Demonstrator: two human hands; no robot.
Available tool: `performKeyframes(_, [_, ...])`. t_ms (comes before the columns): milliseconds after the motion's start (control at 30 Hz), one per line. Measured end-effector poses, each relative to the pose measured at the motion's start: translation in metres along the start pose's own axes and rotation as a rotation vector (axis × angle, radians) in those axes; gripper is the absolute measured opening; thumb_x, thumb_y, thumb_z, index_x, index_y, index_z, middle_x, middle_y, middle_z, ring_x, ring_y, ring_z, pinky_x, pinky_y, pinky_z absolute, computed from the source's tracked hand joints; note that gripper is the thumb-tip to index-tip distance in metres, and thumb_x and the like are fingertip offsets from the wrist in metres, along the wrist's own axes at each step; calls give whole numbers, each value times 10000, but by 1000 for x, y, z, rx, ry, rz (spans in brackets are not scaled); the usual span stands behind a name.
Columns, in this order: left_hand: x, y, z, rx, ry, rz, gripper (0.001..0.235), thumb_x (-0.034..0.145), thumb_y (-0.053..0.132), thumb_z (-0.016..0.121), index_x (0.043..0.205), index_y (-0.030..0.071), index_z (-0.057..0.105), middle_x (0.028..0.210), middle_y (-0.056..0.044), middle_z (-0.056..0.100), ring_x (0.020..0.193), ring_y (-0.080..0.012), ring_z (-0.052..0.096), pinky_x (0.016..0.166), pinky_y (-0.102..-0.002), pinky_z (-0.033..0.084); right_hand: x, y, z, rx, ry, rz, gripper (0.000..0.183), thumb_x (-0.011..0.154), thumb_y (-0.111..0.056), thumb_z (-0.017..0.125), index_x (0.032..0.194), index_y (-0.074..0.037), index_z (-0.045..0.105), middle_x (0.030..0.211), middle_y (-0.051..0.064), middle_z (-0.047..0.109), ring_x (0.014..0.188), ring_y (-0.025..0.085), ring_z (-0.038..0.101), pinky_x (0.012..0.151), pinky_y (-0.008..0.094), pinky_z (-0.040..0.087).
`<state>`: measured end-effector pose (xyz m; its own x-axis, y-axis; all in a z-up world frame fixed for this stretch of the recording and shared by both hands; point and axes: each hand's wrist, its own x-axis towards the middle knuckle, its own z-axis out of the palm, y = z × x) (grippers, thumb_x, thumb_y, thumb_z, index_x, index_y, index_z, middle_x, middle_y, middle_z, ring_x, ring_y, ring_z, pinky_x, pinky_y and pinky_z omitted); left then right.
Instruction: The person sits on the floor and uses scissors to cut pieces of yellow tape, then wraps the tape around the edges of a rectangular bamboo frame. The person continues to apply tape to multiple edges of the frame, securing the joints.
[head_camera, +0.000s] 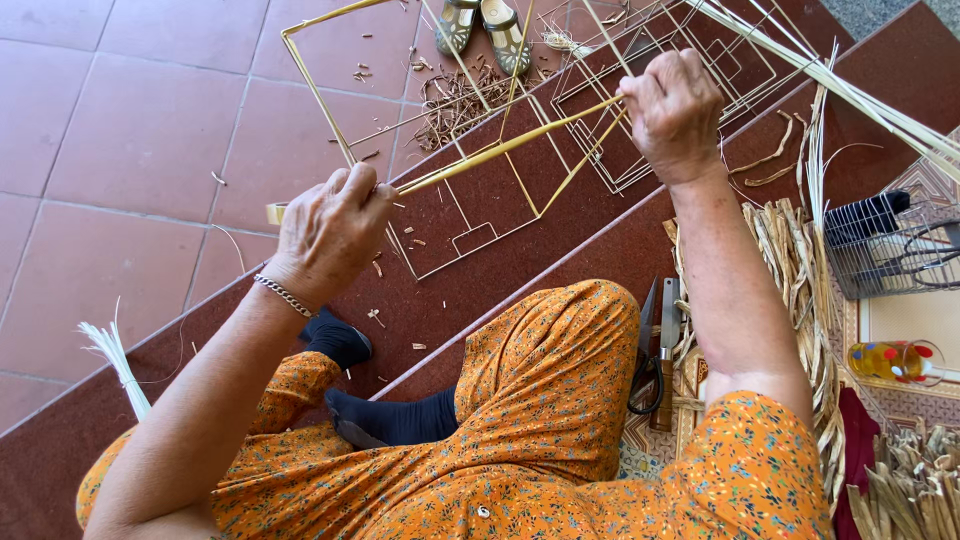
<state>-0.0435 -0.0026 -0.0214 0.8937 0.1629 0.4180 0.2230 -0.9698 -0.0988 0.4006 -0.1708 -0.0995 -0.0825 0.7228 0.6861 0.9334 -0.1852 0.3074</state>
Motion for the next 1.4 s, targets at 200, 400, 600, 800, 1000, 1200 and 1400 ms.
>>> performKeyframes(200, [11, 10, -9, -552, -17, -282, 143, 870, 208, 791, 914, 74, 768, 884, -101, 619, 739, -287, 674, 678, -429, 534, 19, -39, -22, 56, 28, 194, 232, 860, -48, 806, 1070, -137, 762, 1183, 65, 607, 1099, 228, 536, 898, 394, 514])
performKeyframes(400, [6, 5, -8, -657, -55, -294, 97, 899, 162, 761, 920, 68, 765, 913, -113, 637, 756, -291, 682, 697, -414, 549, 45, -124, -69, 271, 113, -71, 183, 939, -221, 871, 1090, -191, 771, 1331, 9, 653, 1270, 247, 502, 1085, 463, 375])
performKeyframes(600, [7, 10, -4, -594, -36, -313, 128, 910, 181, 761, 883, 56, 748, 931, -118, 630, 764, -324, 674, 706, -453, 534, 67, -154, -79, 225, 95, -255, 99, 1005, -163, 772, 1103, -150, 762, 1247, -34, 692, 1321, 210, 522, 1195, 523, 319])
performKeyframes(800, [3, 7, -5, -551, -68, -272, 128, 938, 186, 736, 905, 62, 731, 956, -128, 621, 759, -350, 659, 698, -475, 523, 61, -130, -61, 94, 116, -347, 36, 1049, -213, 760, 1048, -178, 751, 1296, -34, 701, 1369, 206, 498, 1222, 523, 283])
performKeyframes(1000, [3, 9, 0, -623, -15, -215, 116, 947, 153, 731, 942, 43, 696, 966, -135, 585, 782, -342, 651, 706, -457, 533, 51, -78, -53, -29, 142, -329, 53, 1107, -273, 751, 1054, -282, 755, 1469, -64, 676, 1440, 212, 447, 1273, 487, 230])
performKeyframes(1200, [1, 8, 0, -671, -35, -308, 126, 923, 139, 764, 918, 36, 691, 940, -131, 580, 779, -320, 658, 693, -439, 538, 56, -112, -62, 287, 137, -172, 50, 1081, -207, 706, 1064, -214, 753, 1510, 55, 602, 1376, 296, 452, 1179, 511, 287])
performKeyframes(1400, [1, 10, 4, -639, 19, -250, 130, 900, 110, 766, 894, 25, 668, 963, -140, 585, 804, -342, 656, 715, -446, 541, 71, -168, -79, 431, 50, -174, 75, 1073, -229, 741, 1008, -191, 734, 1496, -48, 613, 1411, 262, 424, 1201, 470, 326])
